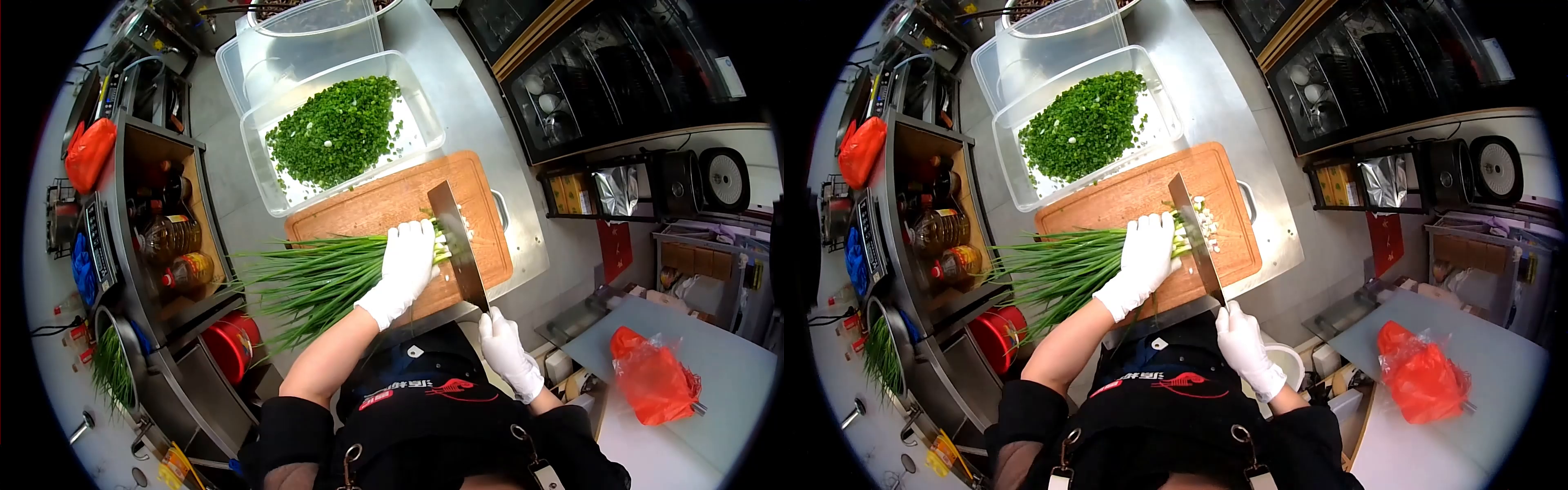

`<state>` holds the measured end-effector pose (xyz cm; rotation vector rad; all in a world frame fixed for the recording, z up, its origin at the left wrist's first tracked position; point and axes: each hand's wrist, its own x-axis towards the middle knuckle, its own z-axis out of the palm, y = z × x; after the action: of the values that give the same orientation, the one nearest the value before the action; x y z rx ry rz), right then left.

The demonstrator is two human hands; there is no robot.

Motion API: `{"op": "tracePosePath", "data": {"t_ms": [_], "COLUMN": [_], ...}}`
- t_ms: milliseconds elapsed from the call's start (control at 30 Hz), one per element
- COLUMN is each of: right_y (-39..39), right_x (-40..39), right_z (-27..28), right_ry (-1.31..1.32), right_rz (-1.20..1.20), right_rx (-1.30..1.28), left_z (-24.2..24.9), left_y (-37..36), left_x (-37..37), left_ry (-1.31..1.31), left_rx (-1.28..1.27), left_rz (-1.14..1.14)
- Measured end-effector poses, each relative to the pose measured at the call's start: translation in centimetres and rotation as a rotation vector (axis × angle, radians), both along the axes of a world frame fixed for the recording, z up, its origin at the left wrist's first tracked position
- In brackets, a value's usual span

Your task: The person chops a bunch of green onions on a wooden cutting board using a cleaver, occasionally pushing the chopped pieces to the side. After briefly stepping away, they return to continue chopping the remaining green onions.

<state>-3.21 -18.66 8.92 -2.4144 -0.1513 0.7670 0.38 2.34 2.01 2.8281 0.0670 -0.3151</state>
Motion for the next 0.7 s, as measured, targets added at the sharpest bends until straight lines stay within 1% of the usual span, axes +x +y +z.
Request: {"op": "tracePosePath", "data": {"t_ms": [67, 133, 167, 233, 267, 300, 367, 400, 467, 567, 633, 700], "right_y": [0.2, 1.3, 1.7, 2.2, 1.4, 1.5, 0.7, 0.6, -0.1, -0.6, -0.8, -0.6], "right_x": [-0.1, 0.9, 1.2, 1.5, 1.3, 1.8, 2.1, 2.0, 1.7, 1.3, 1.1, 1.1], "right_z": [-0.6, -2.9, -3.4, -4.3, -5.5, -5.2, -3.3, -2.4, -1.0, 1.2, 1.1, 0.6], "right_ry": [-0.003, -0.132, -0.136, -0.168, -0.13, 0.018, 0.266, 0.267, 0.145, 0.11, 0.105, 0.052], "right_rz": [-0.012, 0.069, 0.067, 0.052, -0.027, -0.102, -0.265, -0.264, -0.172, -0.132, -0.116, -0.052], "right_rx": [-0.021, 0.011, 0.013, -0.009, 0.078, 0.16, 0.222, 0.223, 0.16, 0.137, 0.123, 0.1], "left_z": [-0.2, -0.1, -0.1, -0.1, -0.1, -0.1, -0.1, -0.2, -0.2, -0.1, -0.4, -0.5], "left_y": [-0.2, -0.1, -0.1, -0.1, -0.1, -0.1, -0.2, -0.2, -0.1, -0.2, -0.3, -0.3], "left_x": [-0.2, -0.1, 0.0, 0.0, -0.1, -0.2, -0.1, -0.1, -0.3, -0.2, -0.3, -0.3], "left_ry": [-0.008, -0.009, -0.013, 0.013, 0.015, 0.004, -0.008, -0.022, -0.031, -0.01, -0.049, -0.041], "left_rx": [-0.001, -0.006, -0.004, 0.001, 0.003, -0.003, -0.008, -0.003, 0.003, -0.007, 0.012, 0.01], "left_rz": [-0.002, -0.001, -0.003, -0.01, -0.011, -0.001, 0.009, 0.008, 0.008, 0.005, 0.006, 0.004]}}
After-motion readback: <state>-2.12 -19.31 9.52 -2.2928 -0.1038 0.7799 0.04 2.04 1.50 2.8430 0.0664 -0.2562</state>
